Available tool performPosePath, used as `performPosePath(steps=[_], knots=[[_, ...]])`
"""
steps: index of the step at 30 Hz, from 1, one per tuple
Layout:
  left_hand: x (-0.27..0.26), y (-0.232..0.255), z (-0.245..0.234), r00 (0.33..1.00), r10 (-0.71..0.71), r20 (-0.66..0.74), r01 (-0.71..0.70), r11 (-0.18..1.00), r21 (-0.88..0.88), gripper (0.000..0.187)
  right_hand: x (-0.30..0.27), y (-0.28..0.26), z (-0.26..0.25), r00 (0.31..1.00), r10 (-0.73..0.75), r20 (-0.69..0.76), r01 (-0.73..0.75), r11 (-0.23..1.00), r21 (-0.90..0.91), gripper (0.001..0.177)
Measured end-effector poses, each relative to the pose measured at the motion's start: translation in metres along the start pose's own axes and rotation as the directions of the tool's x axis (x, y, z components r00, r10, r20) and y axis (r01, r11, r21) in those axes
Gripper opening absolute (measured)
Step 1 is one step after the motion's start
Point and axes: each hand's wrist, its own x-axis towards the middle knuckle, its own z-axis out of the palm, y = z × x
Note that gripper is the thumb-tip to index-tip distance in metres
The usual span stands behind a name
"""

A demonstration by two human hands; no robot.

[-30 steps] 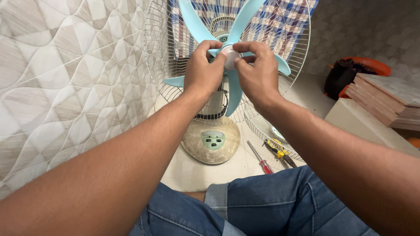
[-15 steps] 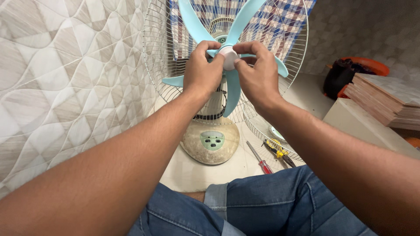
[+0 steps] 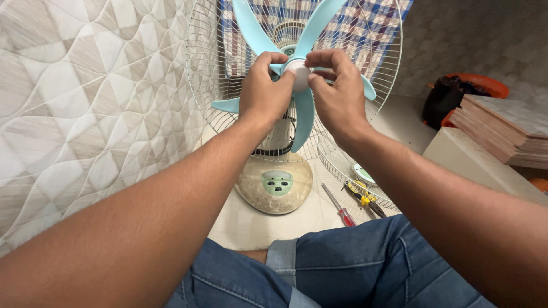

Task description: The person reassembles an electric fan by attaching the fan blades to the motor hub, securing them with a nut, and then fitting the front protective cage. The person handles the fan blades, a nut, and the front cage.

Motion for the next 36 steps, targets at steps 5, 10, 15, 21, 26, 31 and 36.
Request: performPosePath(steps=[5,10,15,21,26,31,36], knots=[[0.000,-0.001,0.001,1.000,0.004,-0.006,-0.004,1.000,0.021,0.031,0.000,0.003,0.001,0.998,0.010,-0.055,-0.010,1.000,-0.007,0.029],[0.000,-0.001,0.001,1.000,-0.025,0.012,0.026,1.000,-0.010,0.031,-0.003,0.003,0.003,0.999,0.030,-0.042,-0.030,1.000,0.003,0.030],[0.000,0.000,0.001,1.000,0.003,-0.006,-0.003,1.000,0.023,0.031,-0.003,0.003,0.000,0.995,0.055,-0.086,-0.057,0.998,-0.026,0.031],[0.000,0.001,0.000,1.000,-0.028,0.013,0.028,1.000,0.015,0.031,-0.007,0.003,0.001,1.000,0.009,-0.011,-0.009,1.000,0.010,0.037],[-0.001,0.001,0.000,1.000,-0.016,0.015,0.015,1.000,0.027,0.032,-0.009,0.001,0.002,0.997,0.053,-0.049,-0.053,0.999,-0.011,0.036],[-0.002,0.000,0.000,0.999,-0.044,0.026,0.044,0.999,-0.002,0.033,-0.009,0.000,0.002,1.000,-0.021,-0.010,0.021,1.000,0.000,0.039],[-0.001,0.001,0.000,1.000,-0.020,0.015,0.020,0.999,0.035,0.032,-0.010,-0.001,0.002,0.998,0.055,-0.037,-0.054,0.998,0.036,0.039]])
